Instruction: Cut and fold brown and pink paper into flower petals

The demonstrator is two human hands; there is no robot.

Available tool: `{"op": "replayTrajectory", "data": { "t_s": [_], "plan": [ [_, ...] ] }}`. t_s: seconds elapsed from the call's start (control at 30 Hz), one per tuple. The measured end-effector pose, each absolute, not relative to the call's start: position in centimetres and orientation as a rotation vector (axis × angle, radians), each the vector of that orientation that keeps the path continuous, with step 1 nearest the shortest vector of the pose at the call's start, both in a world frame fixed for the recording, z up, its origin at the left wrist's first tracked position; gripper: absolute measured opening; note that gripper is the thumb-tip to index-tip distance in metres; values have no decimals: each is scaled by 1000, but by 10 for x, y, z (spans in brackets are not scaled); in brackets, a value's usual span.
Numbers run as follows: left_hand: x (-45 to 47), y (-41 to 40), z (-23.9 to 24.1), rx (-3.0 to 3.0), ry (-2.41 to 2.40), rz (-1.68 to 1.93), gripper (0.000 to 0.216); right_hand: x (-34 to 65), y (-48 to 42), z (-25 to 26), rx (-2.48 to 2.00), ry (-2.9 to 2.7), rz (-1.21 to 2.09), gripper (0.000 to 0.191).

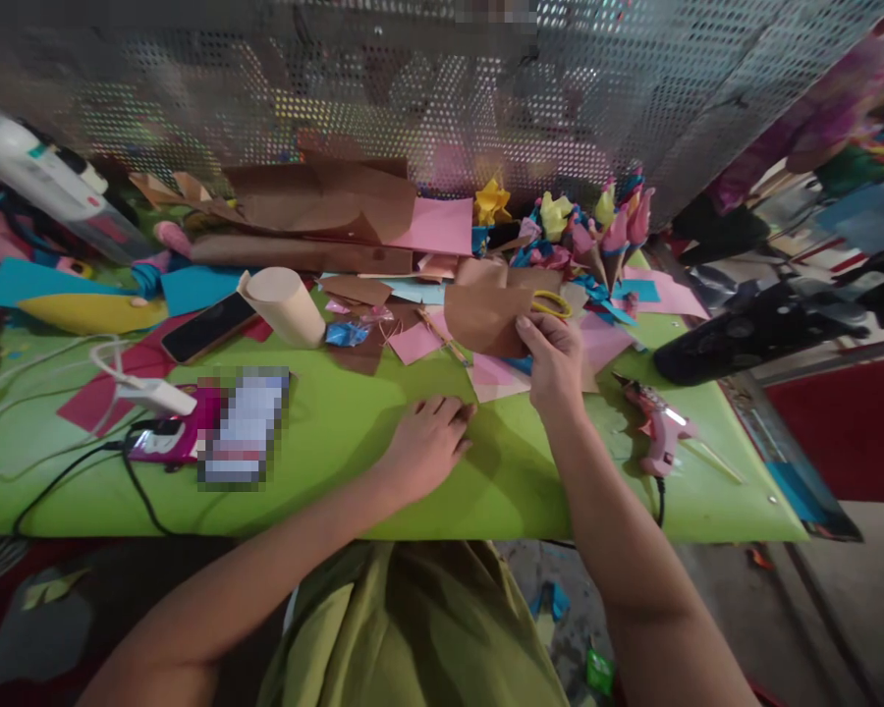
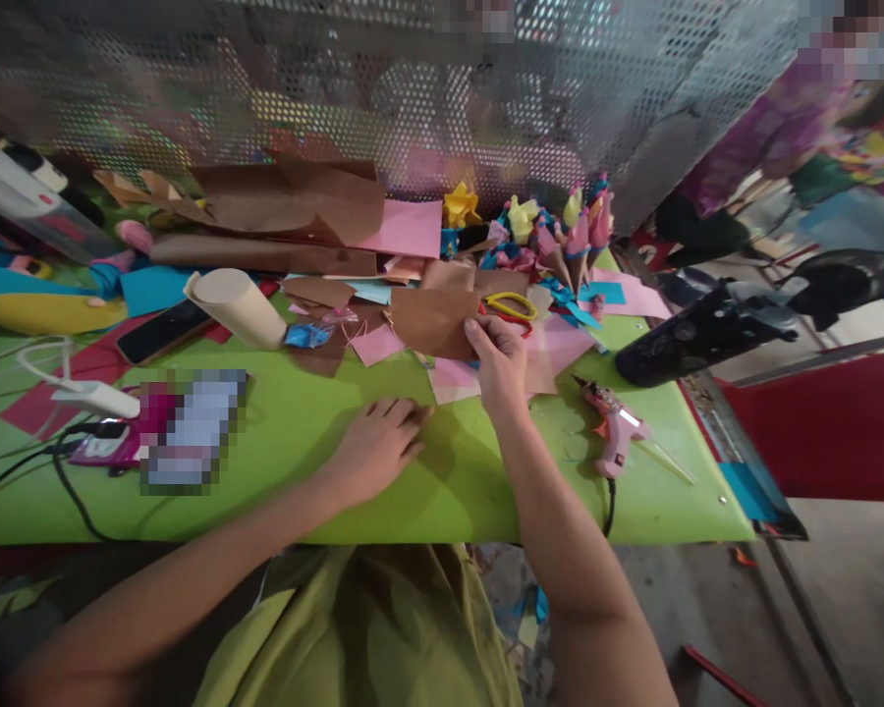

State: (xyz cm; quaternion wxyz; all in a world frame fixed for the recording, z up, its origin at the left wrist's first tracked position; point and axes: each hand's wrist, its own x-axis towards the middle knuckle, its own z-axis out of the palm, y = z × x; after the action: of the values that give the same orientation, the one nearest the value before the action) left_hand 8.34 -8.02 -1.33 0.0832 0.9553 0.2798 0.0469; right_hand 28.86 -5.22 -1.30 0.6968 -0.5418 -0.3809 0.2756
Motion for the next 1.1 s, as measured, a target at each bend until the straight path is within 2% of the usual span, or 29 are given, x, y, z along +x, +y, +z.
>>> {"op": "replayTrajectory", "data": {
  "t_s": [0.47,0.73,0.93,1.1],
  "plan": [
    [87,-76,-20,2890,845,155,24,287,-52,-10,-1179,-880,620,21],
    [104,-49,-8,2672,901,120,11,286,-53,-7,-1221,-910,606,28],
    [116,-41,0,2703,867,15,18,287,-53,-7,-1225,-924,615,34],
    [117,-45,0,2726,885,-27,23,288,-51,-9,-1167,-914,630,30]
  ]
}}
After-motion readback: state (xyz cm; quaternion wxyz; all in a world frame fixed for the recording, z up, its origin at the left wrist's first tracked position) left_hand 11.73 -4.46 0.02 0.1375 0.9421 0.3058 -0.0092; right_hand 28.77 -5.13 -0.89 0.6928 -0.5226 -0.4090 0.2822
